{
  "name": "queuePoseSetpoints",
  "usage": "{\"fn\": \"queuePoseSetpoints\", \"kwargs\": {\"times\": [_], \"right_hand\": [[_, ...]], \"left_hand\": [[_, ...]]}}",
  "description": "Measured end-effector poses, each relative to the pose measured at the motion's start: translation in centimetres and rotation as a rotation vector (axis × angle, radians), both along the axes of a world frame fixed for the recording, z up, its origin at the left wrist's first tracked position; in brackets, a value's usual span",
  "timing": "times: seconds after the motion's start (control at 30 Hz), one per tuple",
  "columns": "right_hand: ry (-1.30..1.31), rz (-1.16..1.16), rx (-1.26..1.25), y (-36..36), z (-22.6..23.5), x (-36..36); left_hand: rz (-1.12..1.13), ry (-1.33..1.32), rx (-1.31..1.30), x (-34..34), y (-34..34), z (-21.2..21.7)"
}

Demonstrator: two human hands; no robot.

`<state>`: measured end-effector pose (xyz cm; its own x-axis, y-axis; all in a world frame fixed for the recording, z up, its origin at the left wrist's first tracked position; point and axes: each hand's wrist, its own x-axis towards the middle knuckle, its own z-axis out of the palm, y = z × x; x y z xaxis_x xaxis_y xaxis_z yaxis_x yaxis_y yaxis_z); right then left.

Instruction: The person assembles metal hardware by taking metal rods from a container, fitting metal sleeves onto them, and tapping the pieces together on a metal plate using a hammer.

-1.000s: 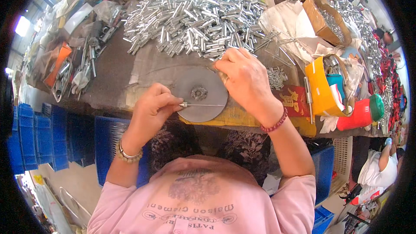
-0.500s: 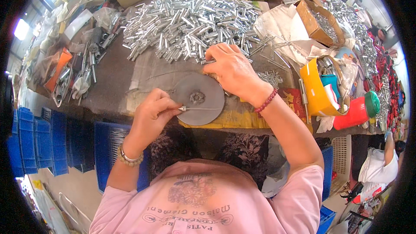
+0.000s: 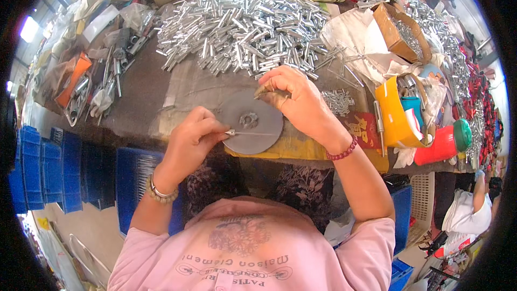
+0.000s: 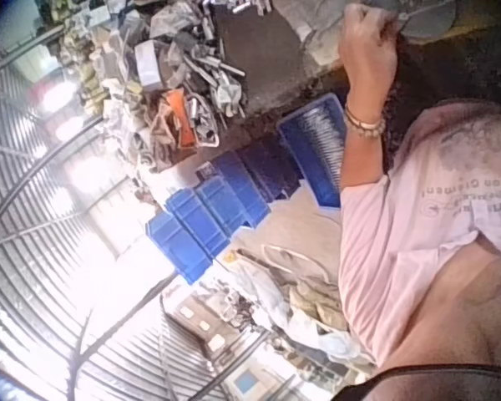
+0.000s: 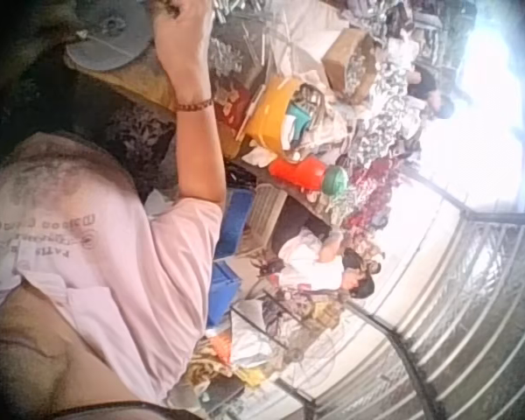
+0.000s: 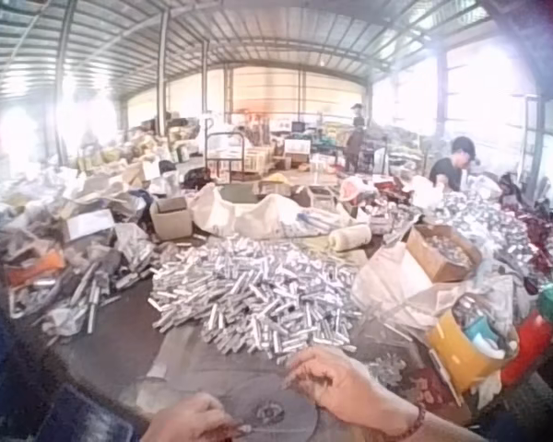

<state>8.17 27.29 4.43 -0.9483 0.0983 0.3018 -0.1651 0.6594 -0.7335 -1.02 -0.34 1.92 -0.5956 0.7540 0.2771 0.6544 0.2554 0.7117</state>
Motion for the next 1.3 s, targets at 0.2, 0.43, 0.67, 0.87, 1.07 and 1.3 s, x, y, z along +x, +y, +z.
{"fn": "queuePoseSetpoints", "kwargs": {"times": [0.2,0.43,0.67,0.87,1.07,1.3], "right_hand": [[-0.068,0.05,-0.128,-1.6,0.6,0.9],[0.063,0.108,0.171,-4.2,-0.3,1.2],[0.126,0.161,0.36,-5.7,-0.6,0.6],[0.124,0.171,0.424,-6.0,0.0,0.4],[0.093,0.202,0.372,-5.5,-0.2,-0.1],[0.097,0.212,0.42,-5.7,0.5,-0.3]], "left_hand": [[0.005,0.038,0.002,0.0,-0.1,-0.2],[-0.003,0.06,0.007,-0.2,0.0,-0.6],[0.004,0.062,0.022,-0.1,-0.1,-0.8],[-0.003,0.069,0.024,-0.1,-0.1,-0.5],[-0.006,0.098,0.025,-0.1,-0.1,-0.4],[-0.001,0.105,0.036,-0.1,0.0,-0.6]]}}
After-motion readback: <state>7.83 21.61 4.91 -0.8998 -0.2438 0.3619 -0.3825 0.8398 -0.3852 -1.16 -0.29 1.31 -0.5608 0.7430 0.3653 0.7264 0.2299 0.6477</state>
